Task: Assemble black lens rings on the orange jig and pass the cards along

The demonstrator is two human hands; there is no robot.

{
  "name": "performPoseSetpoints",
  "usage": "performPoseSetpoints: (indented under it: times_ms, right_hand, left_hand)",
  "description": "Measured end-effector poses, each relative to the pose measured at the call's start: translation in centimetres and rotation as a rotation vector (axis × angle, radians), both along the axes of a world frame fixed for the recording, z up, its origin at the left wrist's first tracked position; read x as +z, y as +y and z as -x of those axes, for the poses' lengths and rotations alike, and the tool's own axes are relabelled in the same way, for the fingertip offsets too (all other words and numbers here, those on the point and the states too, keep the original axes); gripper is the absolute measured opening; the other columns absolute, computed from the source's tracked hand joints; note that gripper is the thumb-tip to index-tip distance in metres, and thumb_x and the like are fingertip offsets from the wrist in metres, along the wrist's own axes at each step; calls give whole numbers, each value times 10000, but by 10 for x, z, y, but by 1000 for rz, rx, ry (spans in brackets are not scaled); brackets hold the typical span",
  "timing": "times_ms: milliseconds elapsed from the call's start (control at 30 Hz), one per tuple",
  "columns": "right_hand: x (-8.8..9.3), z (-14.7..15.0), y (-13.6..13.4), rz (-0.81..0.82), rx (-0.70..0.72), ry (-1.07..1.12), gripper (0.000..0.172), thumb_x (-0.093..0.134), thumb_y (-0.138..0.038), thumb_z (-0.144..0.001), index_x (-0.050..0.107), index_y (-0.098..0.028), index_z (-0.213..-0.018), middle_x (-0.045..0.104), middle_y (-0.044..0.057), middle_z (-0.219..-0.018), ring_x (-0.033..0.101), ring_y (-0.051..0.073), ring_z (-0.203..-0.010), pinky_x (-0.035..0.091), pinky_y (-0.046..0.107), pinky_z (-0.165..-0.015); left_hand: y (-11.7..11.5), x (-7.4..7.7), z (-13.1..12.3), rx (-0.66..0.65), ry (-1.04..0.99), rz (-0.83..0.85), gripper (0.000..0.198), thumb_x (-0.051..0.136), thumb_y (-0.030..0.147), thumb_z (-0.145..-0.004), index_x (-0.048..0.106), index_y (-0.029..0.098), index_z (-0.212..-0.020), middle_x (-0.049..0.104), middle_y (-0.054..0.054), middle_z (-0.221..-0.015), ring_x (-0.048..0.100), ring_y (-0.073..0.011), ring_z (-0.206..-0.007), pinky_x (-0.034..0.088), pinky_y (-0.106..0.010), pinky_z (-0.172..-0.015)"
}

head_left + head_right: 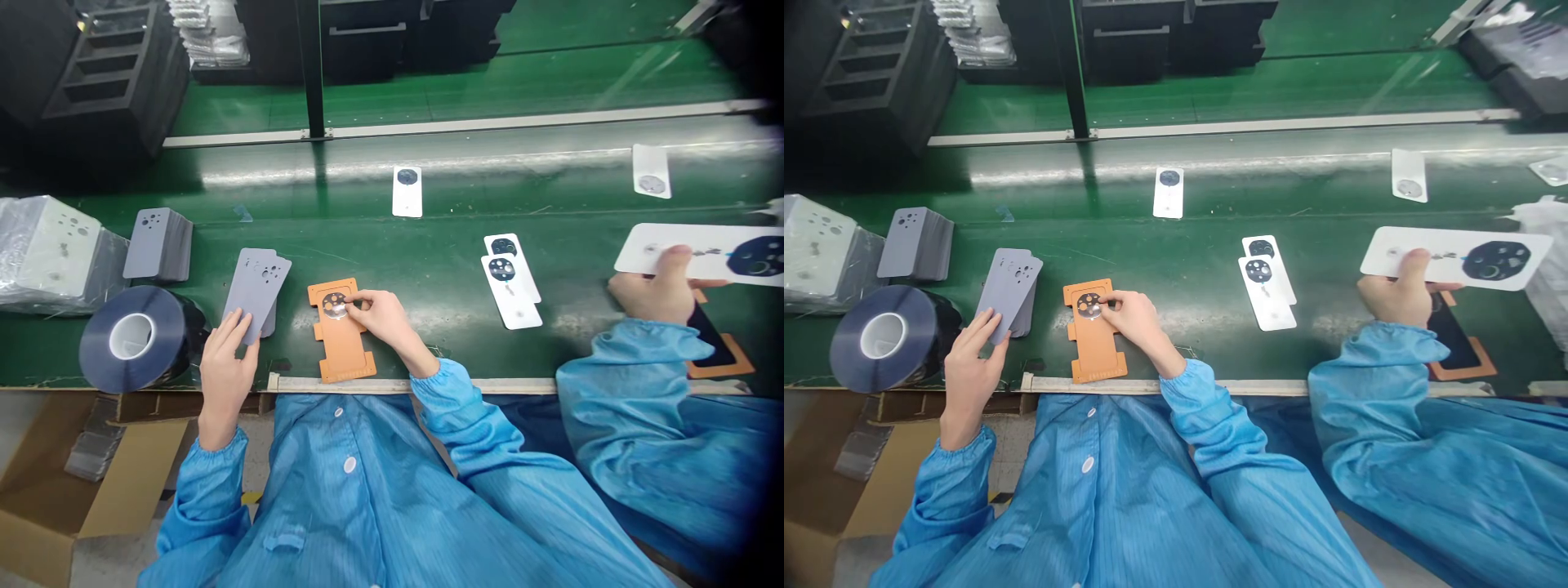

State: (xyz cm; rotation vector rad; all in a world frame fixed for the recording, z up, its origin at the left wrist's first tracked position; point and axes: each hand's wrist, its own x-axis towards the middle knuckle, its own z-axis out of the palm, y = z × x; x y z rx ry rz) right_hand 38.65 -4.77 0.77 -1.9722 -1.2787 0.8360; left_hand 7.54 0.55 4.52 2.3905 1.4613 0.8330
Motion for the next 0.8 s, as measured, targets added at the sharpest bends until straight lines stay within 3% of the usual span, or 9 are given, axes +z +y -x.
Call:
performPoseSetpoints:
  times_ms: [133, 267, 433, 533, 633, 733, 800]
  right_hand:
    - [-2, 4, 3, 13, -7, -5, 243, 680, -317, -834, 815, -229, -1017, 673, -28, -687, 560, 142, -625, 355, 271, -618]
    - [-7, -1, 9, -10, -4, 52, 333, 727, -269, -752, 766, -207, -1078, 633, -50, -670, 549, 141, -620, 363, 265, -614]
    - [-9, -16, 12, -49, 100, 266, 413, 737, -364, -793, 770, -163, -1153, 507, -78, -581, 460, 126, -566, 338, 272, -587]
    - [-8, -23, 8, -51, 137, 370, 487, 773, -407, -788, 768, -143, -1197, 468, -90, -561, 423, 113, -554, 336, 267, -578]
    - [-1, -24, 2, -80, 49, 466, 521, 794, -470, -803, 765, -135, -1201, 513, -73, -578, 428, 101, -534, 346, 255, -541]
    - [14, -19, -3, -131, -26, 693, 632, 677, -654, -883, 732, -149, -1259, 701, 24, -757, 543, 120, -547, 404, 253, -479]
    - [26, -15, -4, -172, -34, 785, 648, 700, -654, -873, 703, -174, -1309, 776, 78, -948, 657, 158, -659, 498, 264, -507]
  left_hand:
    - [3, -1, 1, 0, -58, -20, 370, 552, 272, -1029, 724, 214, -1351, 693, -131, -1439, 631, -308, -1384, 462, -512, -1213]
    - [6, 2, 0, 51, -160, -89, 371, 540, 266, -1049, 720, 196, -1366, 732, -126, -1377, 683, -286, -1316, 534, -453, -1154]
    - [7, 15, -6, 94, -216, -216, 395, 524, 230, -1053, 692, 208, -1409, 730, -112, -1385, 690, -267, -1304, 545, -431, -1146]
    - [3, 23, -14, -11, -213, -335, 450, 531, 163, -1027, 653, 218, -1457, 695, -125, -1438, 657, -274, -1354, 529, -469, -1170]
    - [-10, 23, -30, -205, -174, -421, 561, 557, 83, -975, 596, 241, -1512, 656, -133, -1489, 607, -304, -1412, 518, -527, -1171]
    - [-30, 12, -51, -372, -123, -399, 622, 529, 46, -960, 545, 237, -1552, 657, -145, -1485, 572, -308, -1448, 520, -522, -1154]
    - [-44, 0, -65, -438, -103, -364, 629, 484, 31, -961, 532, 223, -1558, 671, -155, -1465, 550, -300, -1469, 516, -505, -1146]
